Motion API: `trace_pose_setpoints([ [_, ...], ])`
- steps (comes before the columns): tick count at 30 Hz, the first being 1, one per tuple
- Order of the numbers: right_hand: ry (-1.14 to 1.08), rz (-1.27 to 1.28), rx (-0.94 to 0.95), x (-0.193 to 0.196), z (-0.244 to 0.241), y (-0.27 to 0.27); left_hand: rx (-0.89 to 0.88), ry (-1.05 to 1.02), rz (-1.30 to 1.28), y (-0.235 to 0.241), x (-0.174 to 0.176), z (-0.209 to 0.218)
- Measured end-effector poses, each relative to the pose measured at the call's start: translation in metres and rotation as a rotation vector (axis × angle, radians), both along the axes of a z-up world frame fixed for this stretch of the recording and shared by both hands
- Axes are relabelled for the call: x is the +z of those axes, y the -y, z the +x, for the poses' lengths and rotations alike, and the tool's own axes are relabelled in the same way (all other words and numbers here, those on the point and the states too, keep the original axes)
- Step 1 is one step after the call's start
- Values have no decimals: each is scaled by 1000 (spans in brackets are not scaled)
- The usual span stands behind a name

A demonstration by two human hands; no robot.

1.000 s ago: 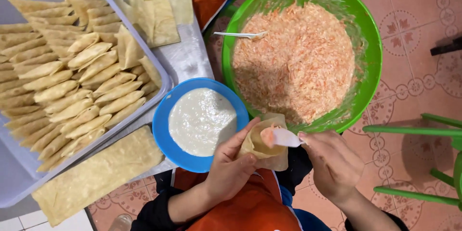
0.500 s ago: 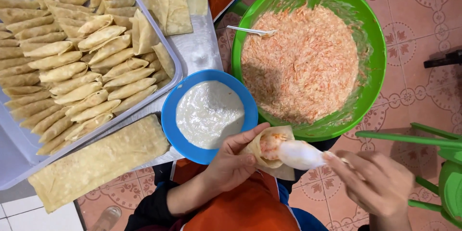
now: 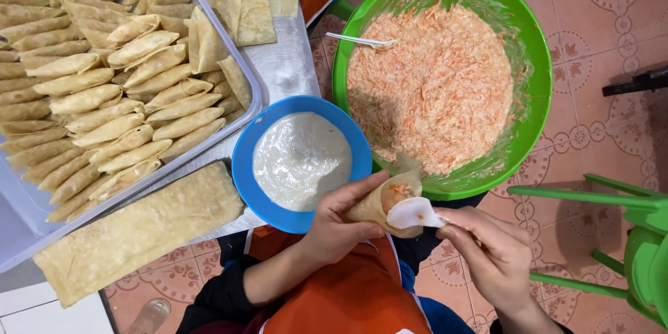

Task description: Filling and folding thin pastry wrappers into triangular shapes to make samosas or similar snacks.

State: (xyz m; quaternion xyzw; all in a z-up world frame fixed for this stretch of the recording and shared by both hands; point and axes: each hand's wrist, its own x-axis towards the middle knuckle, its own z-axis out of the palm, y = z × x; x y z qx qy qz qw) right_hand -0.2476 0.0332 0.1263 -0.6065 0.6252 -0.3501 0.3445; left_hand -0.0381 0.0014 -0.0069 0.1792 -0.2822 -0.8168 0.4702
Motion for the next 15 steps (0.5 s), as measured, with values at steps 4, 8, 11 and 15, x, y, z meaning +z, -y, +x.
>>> trace_pose_setpoints([
  [4, -326, -171, 89, -26, -37, -18, 56, 69, 15, -1, -5, 4],
  [8, -961, -118, -21, -35, -61, -17, 55, -111, 48, -1, -8, 8],
  [11, -916, 91, 15, -72, -58, 4, 11, -115, 85, -4, -7, 6],
  [15, -208, -387, 103, -69, -22, -11, -19, -116, 66, -2, -3, 4],
])
